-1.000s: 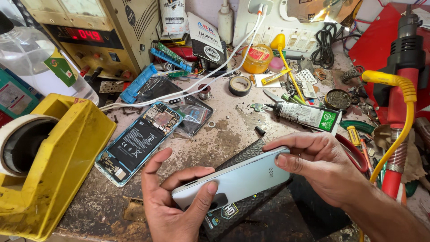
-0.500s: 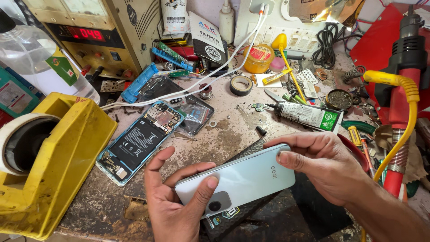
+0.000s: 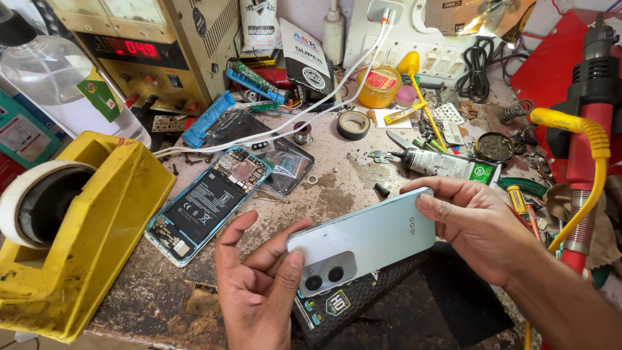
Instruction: The person aligns a gray camera module plate with the phone's back cover, then applies adhesive around the internal frame of a disassembled smartphone. The person places the back cover onto the phone body and presses the edges to secure it.
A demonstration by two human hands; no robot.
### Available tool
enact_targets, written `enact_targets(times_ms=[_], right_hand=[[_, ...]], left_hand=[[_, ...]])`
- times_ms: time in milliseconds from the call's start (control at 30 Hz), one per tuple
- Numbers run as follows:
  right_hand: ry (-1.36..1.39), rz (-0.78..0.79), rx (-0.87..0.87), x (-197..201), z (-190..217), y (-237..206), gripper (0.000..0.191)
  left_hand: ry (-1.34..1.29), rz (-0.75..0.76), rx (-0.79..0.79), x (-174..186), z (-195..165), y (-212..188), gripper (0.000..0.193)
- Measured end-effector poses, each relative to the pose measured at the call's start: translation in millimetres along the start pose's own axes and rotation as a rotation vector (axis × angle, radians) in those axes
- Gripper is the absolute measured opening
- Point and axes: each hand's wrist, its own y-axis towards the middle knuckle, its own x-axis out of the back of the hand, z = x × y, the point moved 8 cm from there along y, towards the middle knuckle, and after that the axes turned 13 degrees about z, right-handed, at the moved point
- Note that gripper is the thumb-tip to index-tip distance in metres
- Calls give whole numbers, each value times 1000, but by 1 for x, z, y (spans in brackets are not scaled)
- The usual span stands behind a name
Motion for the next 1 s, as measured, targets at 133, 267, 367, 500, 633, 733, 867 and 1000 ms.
enact_targets(times_ms=[133,267,367,500,633,733,867,1000], right_hand=[[4,7,-16,1,-5,2,31],[7,23,-13,2,-6,2,31],[3,26,-7,2,-6,2,31],[7,42,6,-1,-5,0,31],[8,67,26,-8,-2,0,30],[25,83,7,-12,-3,-2,29],[49,108,-26,-12,-6,-3,26],[47,145,43,-7,-9,-3,26]], left_hand=[[1,-14,11,-1,-2,0,68],[3,-28,13,0,-3,0,68],[3,-31,7,0,-4,-1,69],[33,-27,4,1,-4,-1,70],[29,-37,-11,2,-4,-1,69],[52,-84,22,6,-1,-1,70],[83,-102,24,6,-3,1,66],[77,-112,97,4,-2,4,70]])
